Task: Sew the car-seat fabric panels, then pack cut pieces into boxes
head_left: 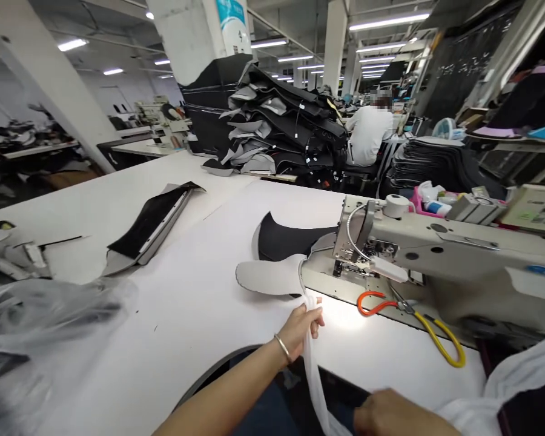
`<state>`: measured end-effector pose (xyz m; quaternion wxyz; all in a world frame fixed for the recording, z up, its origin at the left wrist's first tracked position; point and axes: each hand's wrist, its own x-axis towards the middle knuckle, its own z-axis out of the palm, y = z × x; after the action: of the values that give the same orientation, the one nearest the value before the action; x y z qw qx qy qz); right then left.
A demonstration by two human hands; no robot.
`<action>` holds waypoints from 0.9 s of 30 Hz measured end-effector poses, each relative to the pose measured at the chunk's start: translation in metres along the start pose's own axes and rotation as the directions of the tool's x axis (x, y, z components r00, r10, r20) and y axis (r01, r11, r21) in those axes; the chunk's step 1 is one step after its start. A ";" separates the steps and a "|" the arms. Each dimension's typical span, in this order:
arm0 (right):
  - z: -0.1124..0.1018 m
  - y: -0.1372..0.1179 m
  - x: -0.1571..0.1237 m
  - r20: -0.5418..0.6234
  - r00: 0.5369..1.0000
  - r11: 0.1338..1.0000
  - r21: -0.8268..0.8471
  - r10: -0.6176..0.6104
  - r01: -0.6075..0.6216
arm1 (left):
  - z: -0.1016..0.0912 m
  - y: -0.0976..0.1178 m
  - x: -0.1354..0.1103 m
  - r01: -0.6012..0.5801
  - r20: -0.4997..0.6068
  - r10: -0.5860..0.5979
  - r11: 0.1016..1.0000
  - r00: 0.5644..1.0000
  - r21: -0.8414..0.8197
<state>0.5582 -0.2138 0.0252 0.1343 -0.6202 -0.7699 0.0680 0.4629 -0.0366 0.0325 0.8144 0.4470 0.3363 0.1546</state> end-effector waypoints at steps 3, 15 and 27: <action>-0.021 0.017 0.025 -0.098 0.995 0.994 -0.100 0.027 -0.037 | 0.006 0.001 -0.001 0.070 -0.040 -0.067 0.994 0.997 0.085; -0.007 0.049 0.093 -0.234 0.917 0.854 -0.490 -0.323 0.176 | 0.013 0.025 0.013 0.145 0.146 -0.148 0.989 0.978 0.030; 0.034 0.116 0.111 -0.527 0.800 0.957 0.129 0.287 -0.259 | -0.038 0.070 0.087 -0.108 0.173 0.054 -0.593 0.983 0.798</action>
<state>0.6351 -0.0785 -0.0247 0.3499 -0.7147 -0.6013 -0.0714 0.5033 0.0738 0.0413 -0.0386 0.9572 0.2364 -0.1625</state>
